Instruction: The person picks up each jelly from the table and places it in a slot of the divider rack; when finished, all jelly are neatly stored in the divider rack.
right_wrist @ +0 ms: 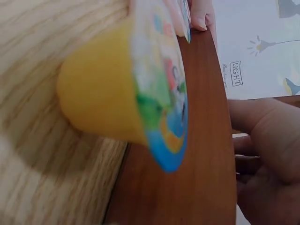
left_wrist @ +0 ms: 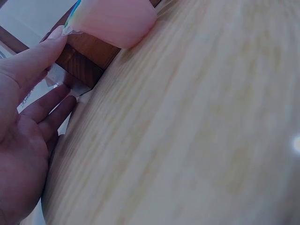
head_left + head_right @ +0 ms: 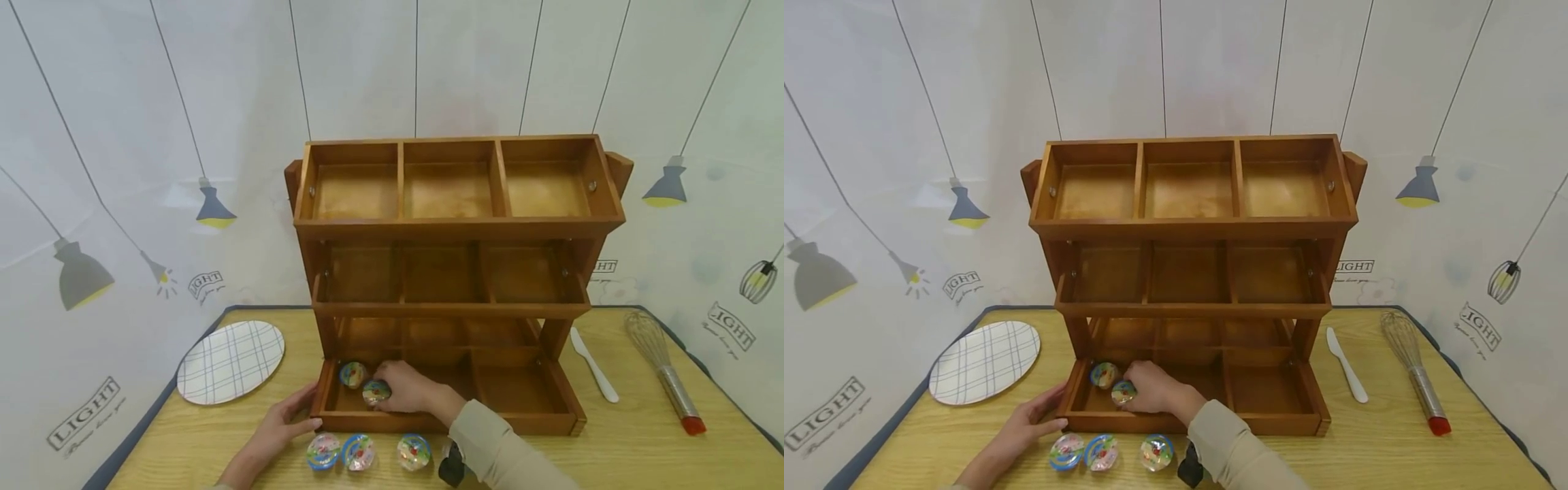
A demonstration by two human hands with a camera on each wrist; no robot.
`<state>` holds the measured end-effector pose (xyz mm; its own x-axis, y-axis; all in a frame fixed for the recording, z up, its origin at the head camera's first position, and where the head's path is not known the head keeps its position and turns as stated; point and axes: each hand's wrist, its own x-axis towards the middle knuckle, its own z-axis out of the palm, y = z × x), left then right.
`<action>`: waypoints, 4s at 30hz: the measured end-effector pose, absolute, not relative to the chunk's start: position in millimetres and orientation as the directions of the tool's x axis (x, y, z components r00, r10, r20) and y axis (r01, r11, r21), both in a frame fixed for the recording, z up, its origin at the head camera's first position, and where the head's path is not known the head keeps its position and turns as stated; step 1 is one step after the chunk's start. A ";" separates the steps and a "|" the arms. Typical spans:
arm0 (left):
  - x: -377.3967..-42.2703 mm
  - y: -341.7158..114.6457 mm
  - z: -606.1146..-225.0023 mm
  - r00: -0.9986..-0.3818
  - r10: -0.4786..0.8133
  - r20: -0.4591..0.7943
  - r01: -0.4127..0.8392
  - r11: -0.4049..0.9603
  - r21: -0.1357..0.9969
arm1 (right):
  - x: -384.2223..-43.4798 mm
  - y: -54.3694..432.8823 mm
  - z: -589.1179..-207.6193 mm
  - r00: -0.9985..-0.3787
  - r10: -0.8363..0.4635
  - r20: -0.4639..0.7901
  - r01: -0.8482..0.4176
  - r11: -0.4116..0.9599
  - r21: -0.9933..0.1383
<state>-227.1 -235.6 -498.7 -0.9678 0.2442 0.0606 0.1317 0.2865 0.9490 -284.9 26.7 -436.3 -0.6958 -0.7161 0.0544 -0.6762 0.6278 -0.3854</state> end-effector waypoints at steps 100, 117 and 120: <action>-228.6 -234.5 -503.5 -0.972 0.232 0.030 0.094 0.268 0.959 | -196.4 163.2 -478.7 -0.745 -0.663 0.069 -0.154 0.071 -0.986; -227.6 -234.1 -501.7 -0.977 0.215 0.009 0.072 0.286 0.956 | -251.9 131.9 -435.0 -0.873 -0.485 0.044 -0.205 0.284 -0.937; -228.7 -233.5 -502.6 -0.978 0.210 0.009 0.069 0.282 0.957 | -261.6 122.2 -439.6 -0.903 -0.429 -0.013 -0.152 0.348 -0.925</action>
